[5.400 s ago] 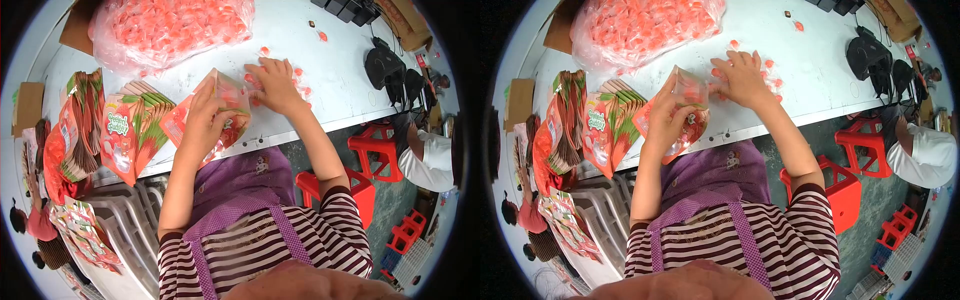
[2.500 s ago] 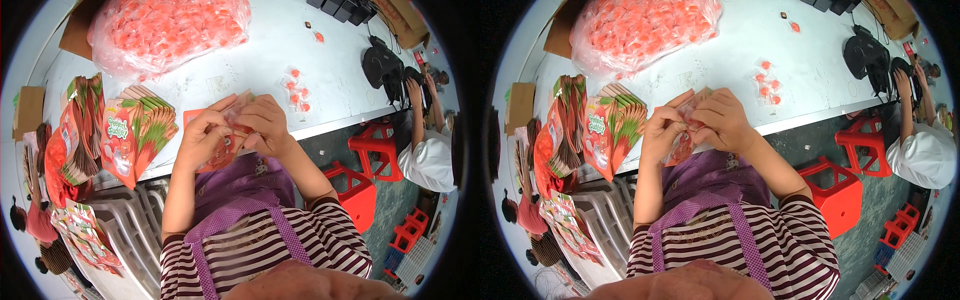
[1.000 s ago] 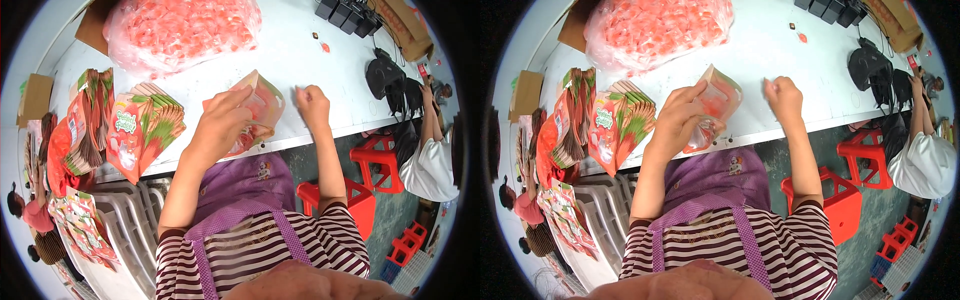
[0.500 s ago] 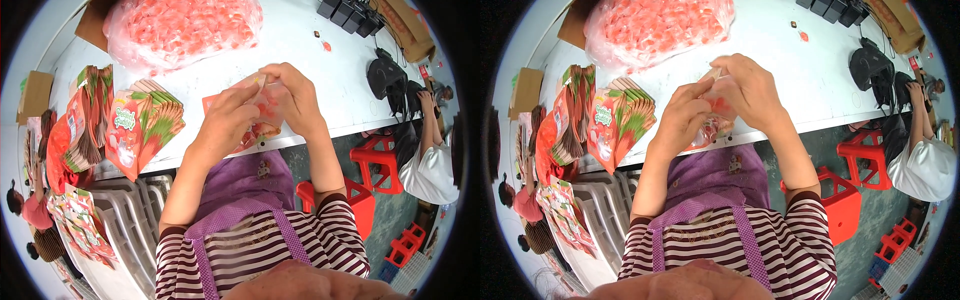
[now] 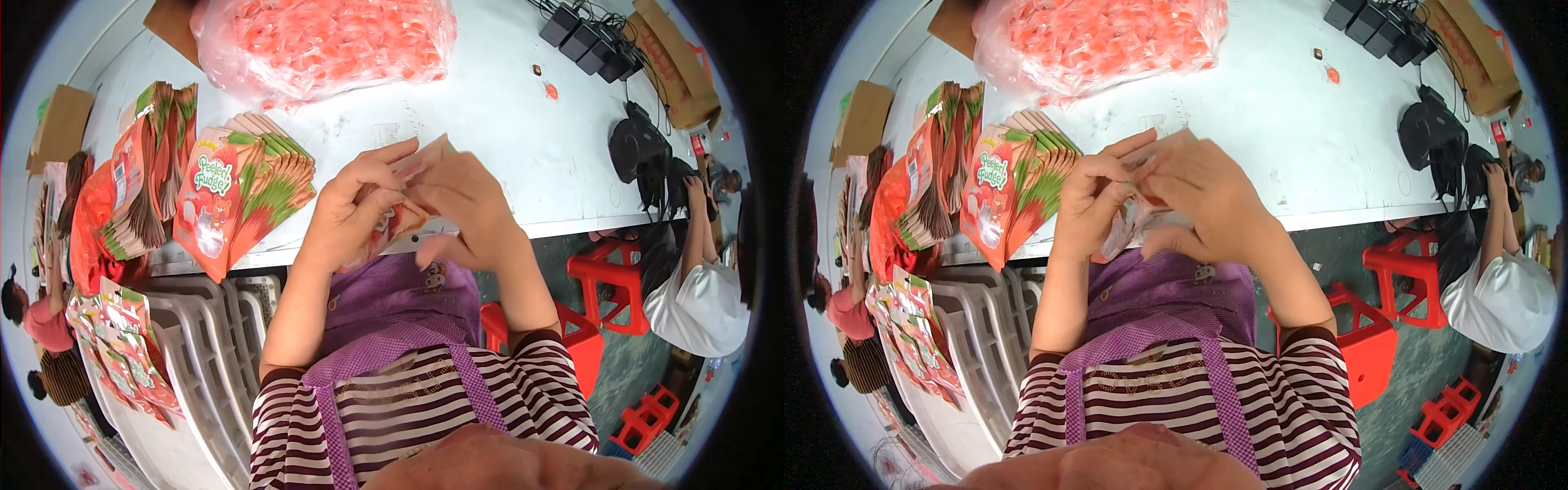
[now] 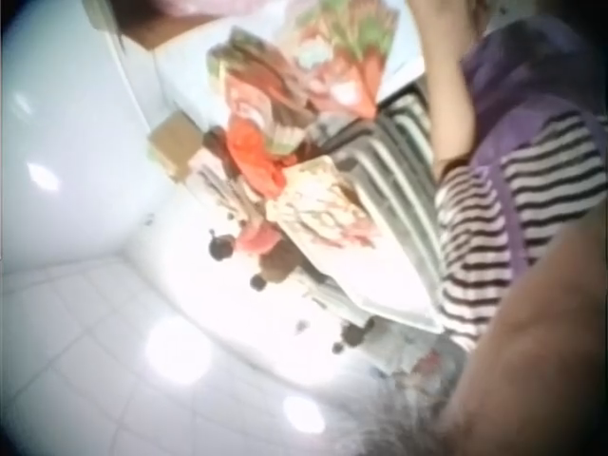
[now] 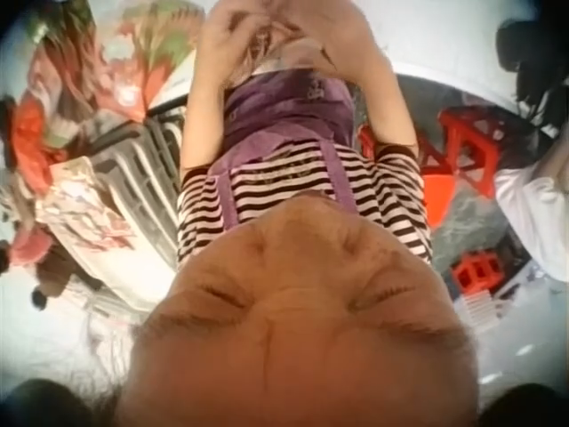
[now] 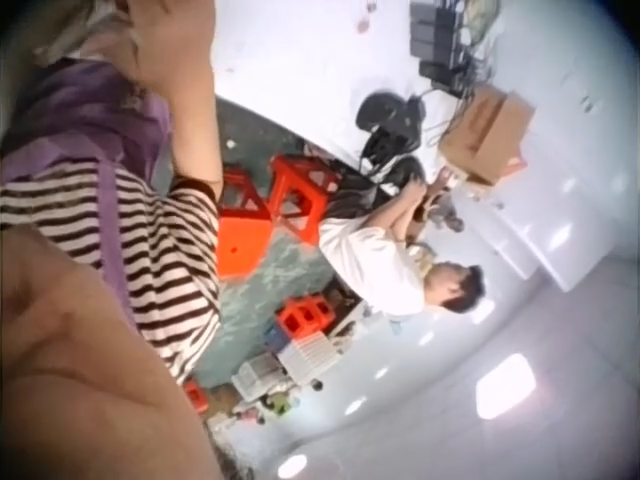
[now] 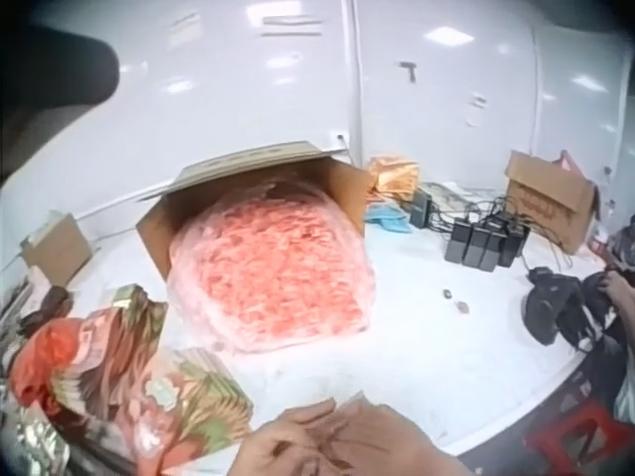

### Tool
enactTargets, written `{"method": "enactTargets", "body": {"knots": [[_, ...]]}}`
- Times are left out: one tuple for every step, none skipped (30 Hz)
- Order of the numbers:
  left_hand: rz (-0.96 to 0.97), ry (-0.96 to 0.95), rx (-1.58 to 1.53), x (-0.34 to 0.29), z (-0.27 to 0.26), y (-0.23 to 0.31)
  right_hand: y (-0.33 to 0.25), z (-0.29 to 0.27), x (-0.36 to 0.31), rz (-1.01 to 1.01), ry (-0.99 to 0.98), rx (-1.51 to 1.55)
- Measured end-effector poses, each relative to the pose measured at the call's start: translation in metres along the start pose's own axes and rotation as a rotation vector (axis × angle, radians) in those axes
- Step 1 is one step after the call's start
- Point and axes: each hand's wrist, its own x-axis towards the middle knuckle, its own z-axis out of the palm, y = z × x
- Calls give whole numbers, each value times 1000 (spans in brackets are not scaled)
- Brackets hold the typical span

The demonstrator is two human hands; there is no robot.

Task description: Manually placing small pieces of candy into individual plastic bags and sealing them.

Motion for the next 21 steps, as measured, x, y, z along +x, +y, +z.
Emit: {"method": "enactTargets", "body": {"knots": [[4,8,4,-3,-1,4,-6,1,1,15,-69,-34],[-72,-4,84,-7,-1,10,-8,3,-2,8,-73,-28],[-151,-18,162,-11,0,17,-12,6,-6,96,-243,-14],[-85,-252,562,-9,10,36,-16,8,-9,193,-411,-2],[-89,-253,559,-10,10,36,-24,6,-7,198,-412,1],[-47,-312,509,-12,11,36,-31,0,2,364,-572,147],[-4,-372,460,-14,11,37,-36,-2,7,530,-732,291],[-1,-357,467,-16,10,39,-36,2,3,517,-742,294],[-6,-317,429,-18,7,41,-36,7,-7,279,-550,142],[-10,-277,391,-20,4,44,-36,10,-13,43,-352,-6],[-14,-237,353,-22,0,47,-36,10,-16,37,-354,-2],[-222,-168,227,-27,-1,56,-37,10,-18,26,-356,-13],[-221,-166,228,-28,1,60,-37,11,-19,16,-357,-25],[-118,-283,364,-28,4,61,-39,12,-18,15,-358,-25],[-10,-393,501,-29,8,61,-41,11,-16,71,-526,59],[100,-370,381,-34,8,50,-44,10,-15,127,-693,143],[105,-364,382,-36,7,53,-50,9,-13,122,-698,141],[-10,-365,373,-40,3,58,-55,9,-13,84,-572,30],[-125,-365,363,-42,-1,62,-59,8,-12,45,-445,-80],[-123,-362,363,-43,-3,61,-58,8,-13,43,-448,-80],[-15,-343,365,-45,-7,59,-58,7,-13,24,-360,-96]]}}
